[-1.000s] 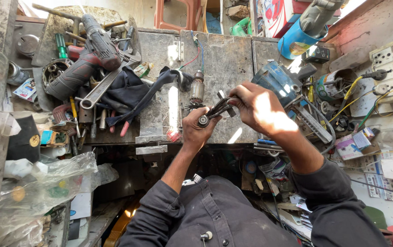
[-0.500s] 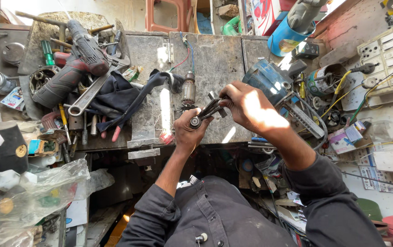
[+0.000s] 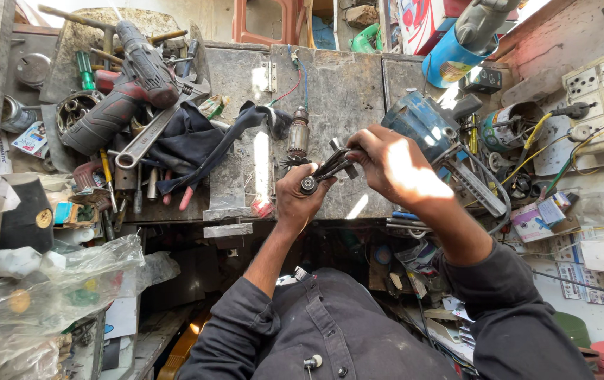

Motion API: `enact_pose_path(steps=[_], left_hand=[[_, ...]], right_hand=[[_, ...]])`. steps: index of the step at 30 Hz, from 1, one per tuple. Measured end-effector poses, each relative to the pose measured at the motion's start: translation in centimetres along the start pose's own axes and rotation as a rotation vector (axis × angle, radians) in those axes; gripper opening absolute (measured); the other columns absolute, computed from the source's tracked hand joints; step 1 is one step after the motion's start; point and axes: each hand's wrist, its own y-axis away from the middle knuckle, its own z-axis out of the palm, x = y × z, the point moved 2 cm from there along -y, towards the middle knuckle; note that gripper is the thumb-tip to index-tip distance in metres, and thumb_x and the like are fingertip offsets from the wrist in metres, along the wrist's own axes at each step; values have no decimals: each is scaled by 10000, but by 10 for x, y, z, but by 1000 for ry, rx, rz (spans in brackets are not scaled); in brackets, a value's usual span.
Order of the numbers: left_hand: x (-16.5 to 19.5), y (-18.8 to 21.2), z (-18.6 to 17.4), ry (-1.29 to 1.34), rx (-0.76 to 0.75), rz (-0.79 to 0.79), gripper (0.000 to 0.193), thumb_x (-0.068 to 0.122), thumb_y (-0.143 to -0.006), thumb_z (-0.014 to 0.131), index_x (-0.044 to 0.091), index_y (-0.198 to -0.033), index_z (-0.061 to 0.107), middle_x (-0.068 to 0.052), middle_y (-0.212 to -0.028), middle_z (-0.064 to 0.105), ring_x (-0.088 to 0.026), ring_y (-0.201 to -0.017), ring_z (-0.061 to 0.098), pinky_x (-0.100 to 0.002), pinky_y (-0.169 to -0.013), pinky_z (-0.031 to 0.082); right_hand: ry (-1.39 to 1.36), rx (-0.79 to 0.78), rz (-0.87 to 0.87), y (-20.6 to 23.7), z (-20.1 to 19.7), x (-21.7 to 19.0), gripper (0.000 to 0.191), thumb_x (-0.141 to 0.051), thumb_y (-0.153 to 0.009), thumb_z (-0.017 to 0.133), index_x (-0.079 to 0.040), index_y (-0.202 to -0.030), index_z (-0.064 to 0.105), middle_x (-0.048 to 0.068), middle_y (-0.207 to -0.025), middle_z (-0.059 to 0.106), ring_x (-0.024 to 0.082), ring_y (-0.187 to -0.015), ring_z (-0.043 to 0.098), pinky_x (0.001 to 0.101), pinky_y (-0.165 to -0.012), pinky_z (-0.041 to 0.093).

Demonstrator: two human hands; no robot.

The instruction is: The person repairs a power tool at a cluttered workbench. They pick up the tool housing, remove and handle internal components including a fan impeller and armature, use a cloth to grip parts, manipulate a bearing and small metal parts by hand, and reassemble the components back into the housing on the bench.

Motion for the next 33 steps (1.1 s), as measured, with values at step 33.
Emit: enact_pose_path(steps=[33], left_hand=[[-8,-1,3,-44,1,49,271,195,-821,879,46,-981,718,-56,-771,677,-175,-685,639,-339,-623,491]], right_hand=[[-77,-72,150,-4,0,23,298,-163,-868,830,-31,-1076,663,117,-850,687,319,-744,705,407,-656,538]])
